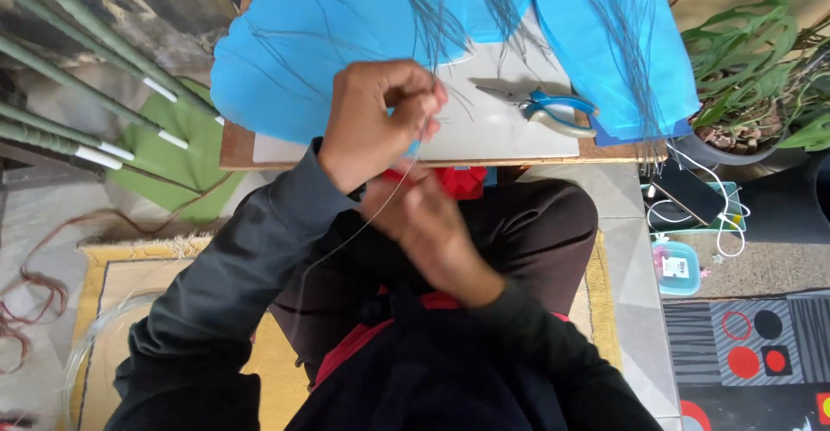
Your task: Bending the ends of thin metal wires into loops and cutting them to length using pliers for craft assembly.
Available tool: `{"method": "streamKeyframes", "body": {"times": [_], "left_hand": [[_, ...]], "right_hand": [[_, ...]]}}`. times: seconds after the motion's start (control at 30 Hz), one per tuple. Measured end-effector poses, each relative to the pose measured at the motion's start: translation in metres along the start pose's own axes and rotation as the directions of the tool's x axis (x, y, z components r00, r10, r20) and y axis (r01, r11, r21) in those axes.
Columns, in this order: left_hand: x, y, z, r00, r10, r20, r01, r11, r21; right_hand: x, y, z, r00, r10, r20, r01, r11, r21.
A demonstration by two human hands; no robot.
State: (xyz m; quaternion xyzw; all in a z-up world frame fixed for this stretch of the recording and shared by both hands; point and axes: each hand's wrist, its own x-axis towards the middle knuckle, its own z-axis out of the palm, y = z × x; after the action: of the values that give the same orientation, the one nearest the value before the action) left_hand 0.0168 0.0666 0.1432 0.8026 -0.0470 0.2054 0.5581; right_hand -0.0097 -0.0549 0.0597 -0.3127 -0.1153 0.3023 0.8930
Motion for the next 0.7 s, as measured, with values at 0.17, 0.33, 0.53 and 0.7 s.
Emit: {"method": "streamKeyframes", "body": {"times": [0.17, 0.33, 0.53, 0.7], "left_hand": [[0.018, 0.032, -0.008, 0.975, 0.204, -0.083, -0.214, 0.967, -0.142], [0.033, 0.032, -0.017, 0.907, 0.397, -0.143, -0.42, 0.885, -0.201], [0.043, 0.029, -0.001, 0.877, 0.354, -0.325, -0.446, 0.853, -0.273], [0.042, 0.01, 0.006, 0.903, 0.252, -0.347, -0.373, 0.861, -0.345]], "right_hand": [[0.005, -0.013, 0.006, 0.955, -0.264, 0.135, 0.295, 0.899, -0.325], [0.026, -0.075, 0.007, 0.864, -0.438, 0.248, 0.492, 0.629, -0.602], [0.041, -0.109, 0.015, 0.743, -0.503, 0.442, 0.584, 0.162, -0.796], [0.046, -0.114, 0.005, 0.767, -0.424, 0.482, 0.582, 0.142, -0.801]]}}
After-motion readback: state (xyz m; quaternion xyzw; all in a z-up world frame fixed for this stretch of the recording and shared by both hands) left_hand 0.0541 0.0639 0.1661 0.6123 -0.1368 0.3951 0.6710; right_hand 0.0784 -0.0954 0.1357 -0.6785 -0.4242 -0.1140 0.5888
